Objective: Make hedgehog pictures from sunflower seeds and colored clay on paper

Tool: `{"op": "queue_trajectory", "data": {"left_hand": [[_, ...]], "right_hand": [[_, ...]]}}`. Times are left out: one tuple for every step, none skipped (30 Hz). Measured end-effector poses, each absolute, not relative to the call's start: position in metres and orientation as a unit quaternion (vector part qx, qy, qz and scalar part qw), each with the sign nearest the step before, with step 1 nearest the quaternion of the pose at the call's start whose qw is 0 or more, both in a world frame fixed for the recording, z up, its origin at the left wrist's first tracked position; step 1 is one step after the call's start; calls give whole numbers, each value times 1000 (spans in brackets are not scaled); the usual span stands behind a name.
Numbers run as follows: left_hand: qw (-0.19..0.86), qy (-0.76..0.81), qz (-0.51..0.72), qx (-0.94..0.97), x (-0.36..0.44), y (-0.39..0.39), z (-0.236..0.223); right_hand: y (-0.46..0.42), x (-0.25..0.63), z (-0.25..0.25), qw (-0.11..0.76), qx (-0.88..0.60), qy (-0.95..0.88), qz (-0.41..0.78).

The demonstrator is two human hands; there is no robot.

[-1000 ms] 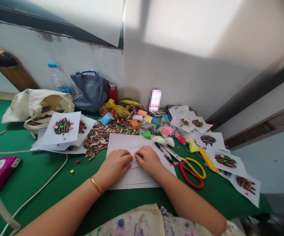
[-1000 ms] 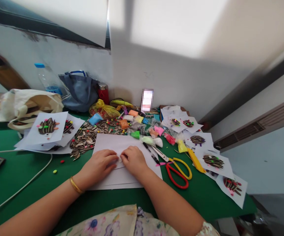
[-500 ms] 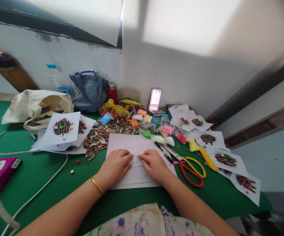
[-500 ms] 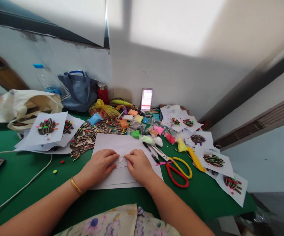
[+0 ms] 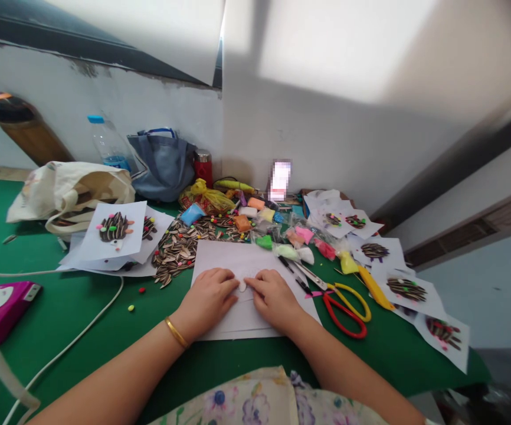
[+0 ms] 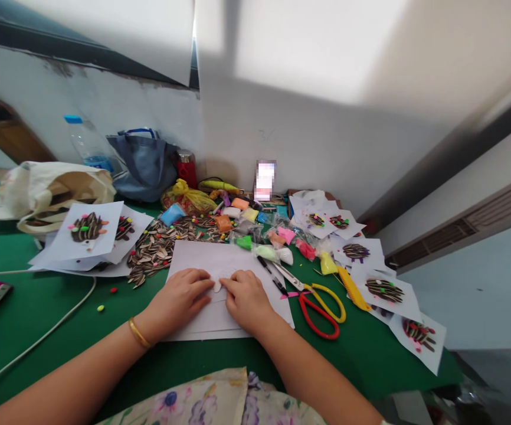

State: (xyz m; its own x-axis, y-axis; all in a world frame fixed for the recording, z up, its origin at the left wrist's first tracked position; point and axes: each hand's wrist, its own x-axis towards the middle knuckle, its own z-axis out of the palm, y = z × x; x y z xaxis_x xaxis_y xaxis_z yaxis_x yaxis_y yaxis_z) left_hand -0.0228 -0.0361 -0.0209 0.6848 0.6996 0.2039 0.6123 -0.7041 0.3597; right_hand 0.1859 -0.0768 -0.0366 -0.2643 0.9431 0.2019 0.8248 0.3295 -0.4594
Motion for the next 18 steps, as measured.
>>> {"op": "queue_trajectory", "data": {"left_hand": [[134, 363, 167, 907, -23, -36, -21], [136, 364, 169, 906, -23, -37, -21], [136, 365, 173, 905, -22, -37, -21], [136, 366, 176, 904, -22, -37, -22], [134, 367, 177, 903, -22, -37, -22], [132, 367, 176, 904, -22, -37, -23], [129, 368, 174, 904, -21, -38, -23], [126, 369, 172, 905, -21, -38, -22], [124, 369, 168, 906, -20, -38, -22], [121, 370, 165, 907, -20, -38, -21], [117, 370, 161, 908, -19, -39, -21], [113, 370, 157, 909, -18, -39, -20], [109, 370, 154, 909, -18, -39, -19], [106, 371, 153, 910, -18, -40, -19], [104, 372, 153, 910, -17, -40, -19], [103, 373, 154, 909, -17, -40, -19], [103, 374, 155, 909, -17, -40, -19], [104, 375, 154, 908, -17, -40, -19]], "right_hand": [[-77, 186, -37, 227, -563, -783, 134], [-77, 187, -36, 231, -561, -783, 136], [-77, 187, -36, 236, -560, -782, 137], [-77, 188, -36, 241, -558, -782, 139], [-76, 188, -37, 244, -557, -781, 141], [-76, 188, -37, 245, -557, -781, 142], [-76, 188, -37, 245, -557, -780, 143], [-76, 188, -37, 244, -558, -780, 143], [-76, 188, -37, 241, -558, -781, 142], [-76, 188, -37, 238, -559, -782, 142], [-76, 187, -37, 235, -559, -782, 141], [-77, 187, -36, 232, -559, -783, 141], [-77, 187, -36, 230, -559, -784, 140], [-77, 186, -36, 229, -559, -785, 139], [-77, 186, -35, 228, -559, -785, 138], [-77, 187, -35, 229, -559, -785, 137], [-77, 187, -35, 231, -559, -784, 137], [-77, 187, -35, 233, -560, -783, 137]]}}
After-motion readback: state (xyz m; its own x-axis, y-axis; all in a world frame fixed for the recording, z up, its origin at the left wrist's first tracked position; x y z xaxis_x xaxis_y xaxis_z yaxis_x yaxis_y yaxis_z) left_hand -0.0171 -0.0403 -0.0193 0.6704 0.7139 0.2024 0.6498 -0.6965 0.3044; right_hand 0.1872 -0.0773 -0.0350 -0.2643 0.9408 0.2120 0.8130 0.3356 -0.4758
